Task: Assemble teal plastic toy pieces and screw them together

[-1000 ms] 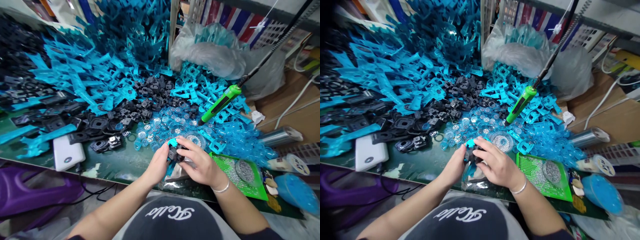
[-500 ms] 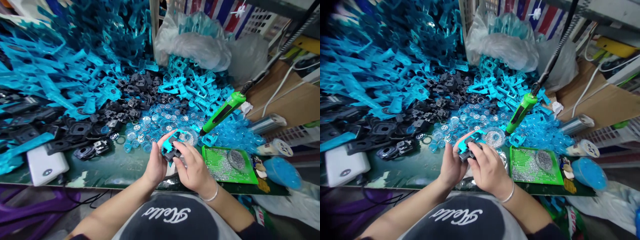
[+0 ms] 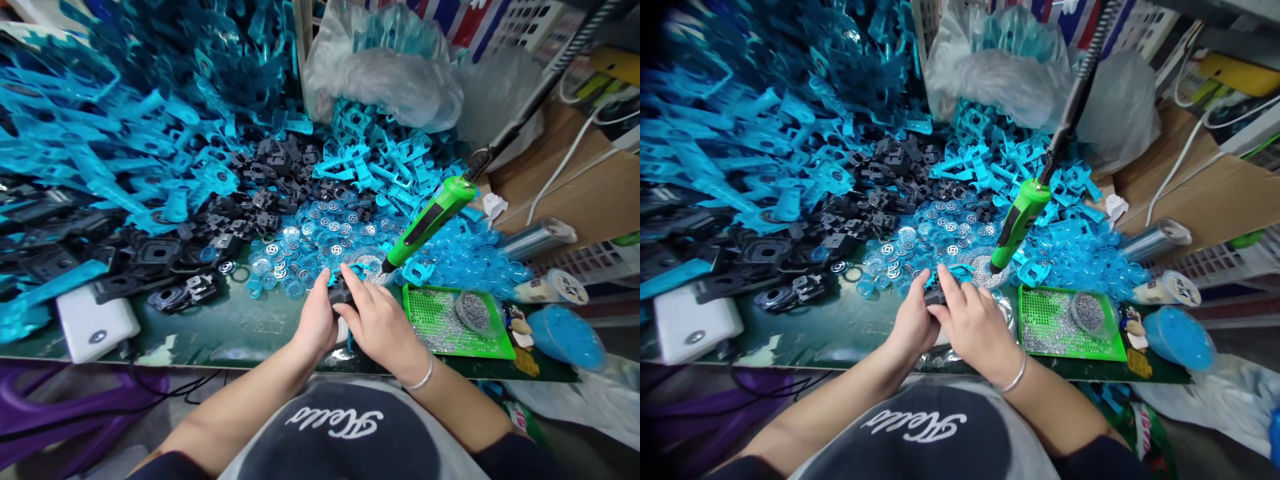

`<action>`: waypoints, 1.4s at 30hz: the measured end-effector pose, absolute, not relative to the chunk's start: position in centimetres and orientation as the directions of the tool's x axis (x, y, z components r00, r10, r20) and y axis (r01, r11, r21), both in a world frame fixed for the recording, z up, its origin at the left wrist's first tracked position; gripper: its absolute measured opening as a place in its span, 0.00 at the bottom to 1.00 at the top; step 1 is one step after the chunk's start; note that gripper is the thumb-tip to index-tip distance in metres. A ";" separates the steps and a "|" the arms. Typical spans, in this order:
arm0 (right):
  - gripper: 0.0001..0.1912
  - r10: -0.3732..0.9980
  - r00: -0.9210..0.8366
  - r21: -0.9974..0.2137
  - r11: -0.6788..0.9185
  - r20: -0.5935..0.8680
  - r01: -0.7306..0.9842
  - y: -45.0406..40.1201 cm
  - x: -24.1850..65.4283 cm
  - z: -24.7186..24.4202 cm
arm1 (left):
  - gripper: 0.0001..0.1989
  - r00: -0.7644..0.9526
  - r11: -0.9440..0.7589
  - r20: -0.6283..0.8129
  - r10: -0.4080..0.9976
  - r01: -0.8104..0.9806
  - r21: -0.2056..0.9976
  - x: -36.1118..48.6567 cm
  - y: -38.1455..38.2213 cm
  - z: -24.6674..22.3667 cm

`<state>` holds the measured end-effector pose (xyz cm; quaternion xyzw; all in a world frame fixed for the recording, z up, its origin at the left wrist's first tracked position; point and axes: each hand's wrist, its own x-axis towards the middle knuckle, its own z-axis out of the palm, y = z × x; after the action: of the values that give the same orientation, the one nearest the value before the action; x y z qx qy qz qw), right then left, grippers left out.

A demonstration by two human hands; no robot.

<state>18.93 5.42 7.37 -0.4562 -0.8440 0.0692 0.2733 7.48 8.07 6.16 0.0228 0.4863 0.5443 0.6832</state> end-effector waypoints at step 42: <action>0.34 0.842 0.214 -0.867 0.466 0.496 0.175 7.6 30.7 -0.3 | 0.23 0.284 0.447 -0.413 0.865 -0.064 0.892 7.7 6.9 1.6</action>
<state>30.71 7.57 -0.32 -0.4460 -0.5701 0.2607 0.6389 7.72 6.86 1.55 0.4046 0.4952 0.3357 0.6916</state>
